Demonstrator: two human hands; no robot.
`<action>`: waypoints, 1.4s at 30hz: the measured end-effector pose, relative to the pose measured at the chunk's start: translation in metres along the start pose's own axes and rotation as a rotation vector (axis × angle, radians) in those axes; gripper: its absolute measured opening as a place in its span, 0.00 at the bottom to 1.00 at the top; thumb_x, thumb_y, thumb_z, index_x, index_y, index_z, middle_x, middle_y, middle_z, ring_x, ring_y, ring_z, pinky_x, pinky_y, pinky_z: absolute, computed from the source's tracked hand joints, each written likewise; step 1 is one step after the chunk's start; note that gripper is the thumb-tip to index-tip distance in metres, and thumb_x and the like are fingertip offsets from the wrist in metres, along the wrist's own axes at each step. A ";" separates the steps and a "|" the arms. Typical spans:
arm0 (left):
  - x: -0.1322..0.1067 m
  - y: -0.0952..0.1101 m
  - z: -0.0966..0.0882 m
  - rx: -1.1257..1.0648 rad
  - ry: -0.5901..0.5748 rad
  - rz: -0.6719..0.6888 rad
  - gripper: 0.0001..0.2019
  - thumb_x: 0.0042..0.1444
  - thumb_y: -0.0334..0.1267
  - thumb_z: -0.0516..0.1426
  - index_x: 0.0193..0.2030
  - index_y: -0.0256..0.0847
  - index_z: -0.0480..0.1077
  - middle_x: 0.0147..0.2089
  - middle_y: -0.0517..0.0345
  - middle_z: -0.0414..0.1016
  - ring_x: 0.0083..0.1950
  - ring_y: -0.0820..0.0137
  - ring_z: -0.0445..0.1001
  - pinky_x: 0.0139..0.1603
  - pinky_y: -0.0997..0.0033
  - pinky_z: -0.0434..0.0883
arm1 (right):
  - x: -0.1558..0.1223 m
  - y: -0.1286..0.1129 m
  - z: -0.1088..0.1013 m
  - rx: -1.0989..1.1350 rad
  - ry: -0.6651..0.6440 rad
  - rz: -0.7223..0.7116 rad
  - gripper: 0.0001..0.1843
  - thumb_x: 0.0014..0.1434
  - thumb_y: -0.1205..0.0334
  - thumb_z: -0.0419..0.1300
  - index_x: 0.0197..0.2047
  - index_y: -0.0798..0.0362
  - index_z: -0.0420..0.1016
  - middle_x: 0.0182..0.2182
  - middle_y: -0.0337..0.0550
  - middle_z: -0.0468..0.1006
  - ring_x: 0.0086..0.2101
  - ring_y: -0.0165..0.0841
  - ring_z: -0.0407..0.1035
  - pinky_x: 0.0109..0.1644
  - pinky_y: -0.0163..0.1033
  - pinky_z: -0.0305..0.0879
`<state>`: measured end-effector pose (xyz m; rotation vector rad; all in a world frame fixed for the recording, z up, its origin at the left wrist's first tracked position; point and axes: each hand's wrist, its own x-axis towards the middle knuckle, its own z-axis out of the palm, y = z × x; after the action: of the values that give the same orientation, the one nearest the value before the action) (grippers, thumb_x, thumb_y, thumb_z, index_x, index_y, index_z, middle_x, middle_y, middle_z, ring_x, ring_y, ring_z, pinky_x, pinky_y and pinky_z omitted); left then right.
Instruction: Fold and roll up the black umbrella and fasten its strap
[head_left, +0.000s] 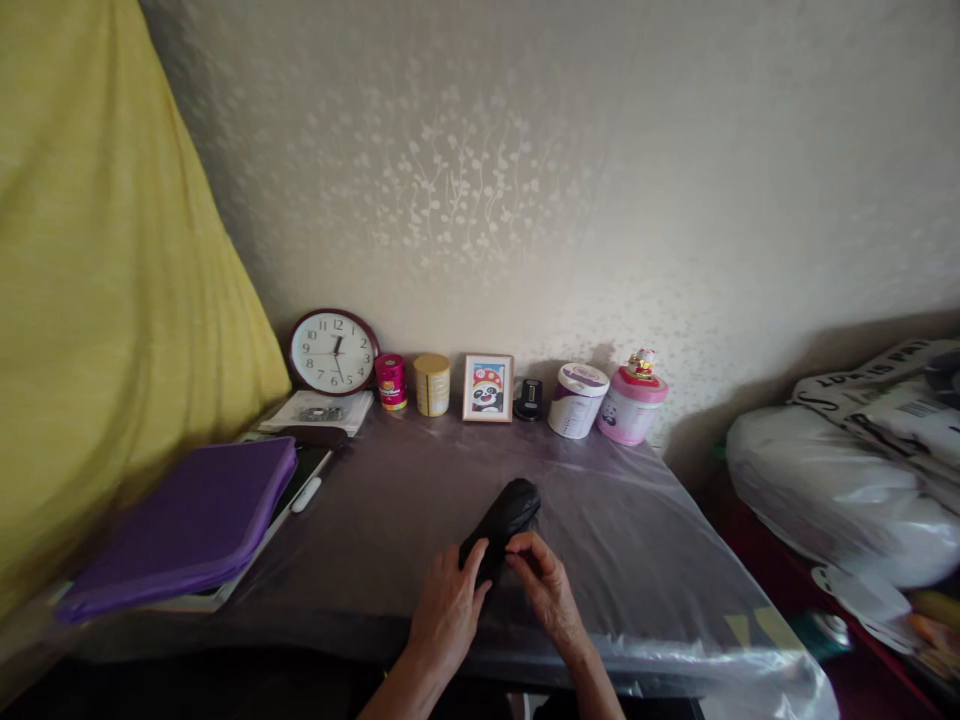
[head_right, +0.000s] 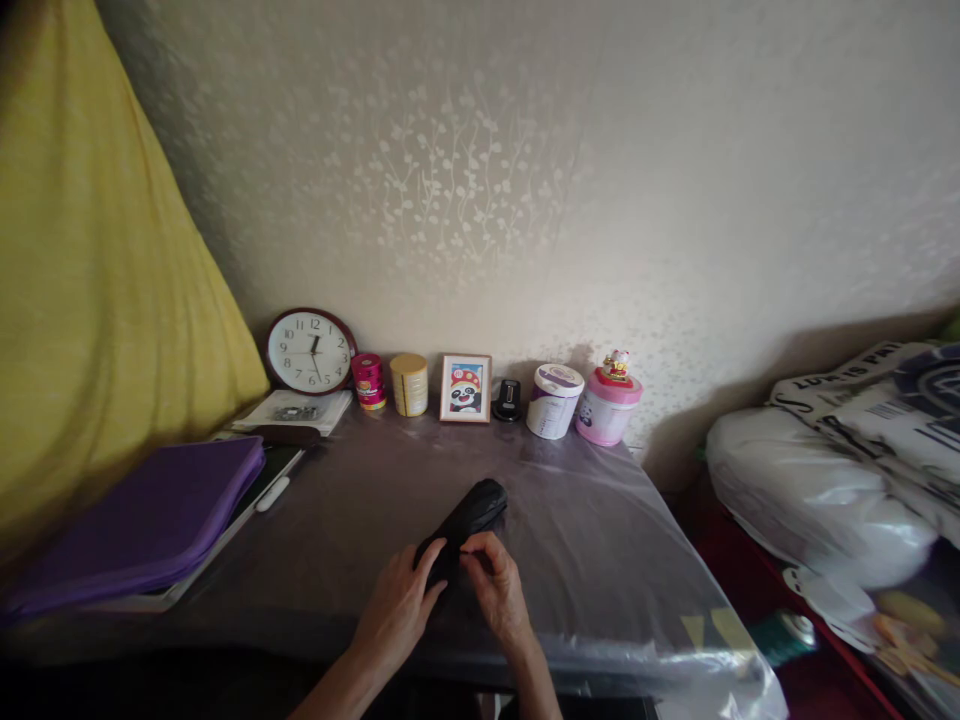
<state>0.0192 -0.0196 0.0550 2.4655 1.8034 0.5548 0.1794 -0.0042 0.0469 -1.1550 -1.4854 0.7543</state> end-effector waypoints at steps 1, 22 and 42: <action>0.000 0.000 0.001 0.007 0.012 0.002 0.21 0.58 0.37 0.50 0.59 0.48 0.57 0.42 0.53 0.68 0.41 0.65 0.70 0.42 0.62 0.69 | -0.002 -0.002 -0.001 0.021 -0.007 0.021 0.08 0.54 0.56 0.58 0.33 0.52 0.71 0.31 0.40 0.72 0.32 0.30 0.66 0.38 0.33 0.64; -0.005 -0.005 0.011 -0.067 0.104 0.014 0.18 0.59 0.40 0.47 0.56 0.37 0.57 0.45 0.48 0.70 0.44 0.63 0.70 0.44 0.61 0.70 | 0.046 -0.025 0.035 -0.486 -0.115 -0.022 0.09 0.49 0.69 0.55 0.35 0.51 0.70 0.34 0.41 0.70 0.34 0.32 0.68 0.40 0.37 0.64; -0.028 -0.024 -0.005 -0.237 0.048 0.073 0.34 0.54 0.34 0.51 0.65 0.49 0.41 0.68 0.49 0.47 0.63 0.61 0.57 0.58 0.54 0.64 | 0.023 -0.003 -0.002 0.139 0.214 0.300 0.18 0.49 0.49 0.59 0.36 0.55 0.72 0.22 0.37 0.71 0.22 0.29 0.65 0.26 0.34 0.64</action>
<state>-0.0119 -0.0388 0.0464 2.3834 1.5640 0.7884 0.1807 0.0161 0.0585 -1.3230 -1.0785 0.8916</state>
